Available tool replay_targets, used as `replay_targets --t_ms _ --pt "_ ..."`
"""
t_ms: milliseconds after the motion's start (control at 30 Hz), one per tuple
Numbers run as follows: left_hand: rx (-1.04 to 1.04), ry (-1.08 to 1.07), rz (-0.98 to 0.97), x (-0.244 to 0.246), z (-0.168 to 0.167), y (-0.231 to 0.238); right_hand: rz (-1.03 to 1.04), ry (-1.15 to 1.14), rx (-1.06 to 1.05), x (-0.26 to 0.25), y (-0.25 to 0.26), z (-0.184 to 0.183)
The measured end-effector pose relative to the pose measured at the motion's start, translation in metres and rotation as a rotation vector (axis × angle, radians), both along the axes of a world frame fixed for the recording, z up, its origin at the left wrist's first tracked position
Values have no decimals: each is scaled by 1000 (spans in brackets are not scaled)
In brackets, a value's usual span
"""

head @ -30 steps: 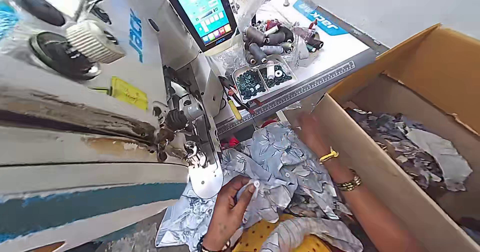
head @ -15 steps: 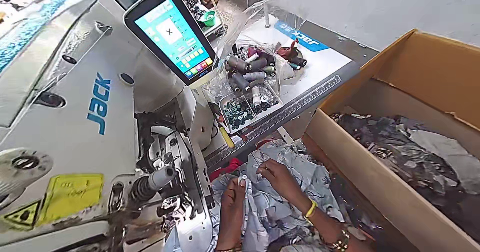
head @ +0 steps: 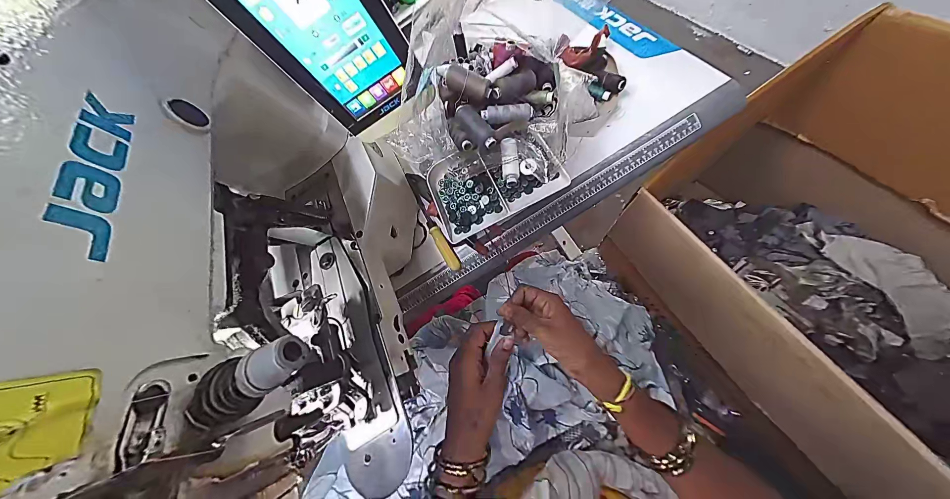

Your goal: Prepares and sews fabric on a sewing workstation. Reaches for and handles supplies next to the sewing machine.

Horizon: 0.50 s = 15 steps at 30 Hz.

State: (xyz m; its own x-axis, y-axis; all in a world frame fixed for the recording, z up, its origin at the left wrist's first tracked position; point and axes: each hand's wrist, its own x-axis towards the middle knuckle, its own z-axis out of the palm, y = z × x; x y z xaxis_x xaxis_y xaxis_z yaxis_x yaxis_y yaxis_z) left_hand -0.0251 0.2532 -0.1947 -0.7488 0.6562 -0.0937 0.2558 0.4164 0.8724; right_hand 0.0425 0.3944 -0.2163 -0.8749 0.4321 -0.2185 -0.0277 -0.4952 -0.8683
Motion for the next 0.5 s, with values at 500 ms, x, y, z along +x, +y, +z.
replay_targets --t_ms 500 --pt "49 -138 23 -9 19 -15 215 62 -165 -7 16 -2"
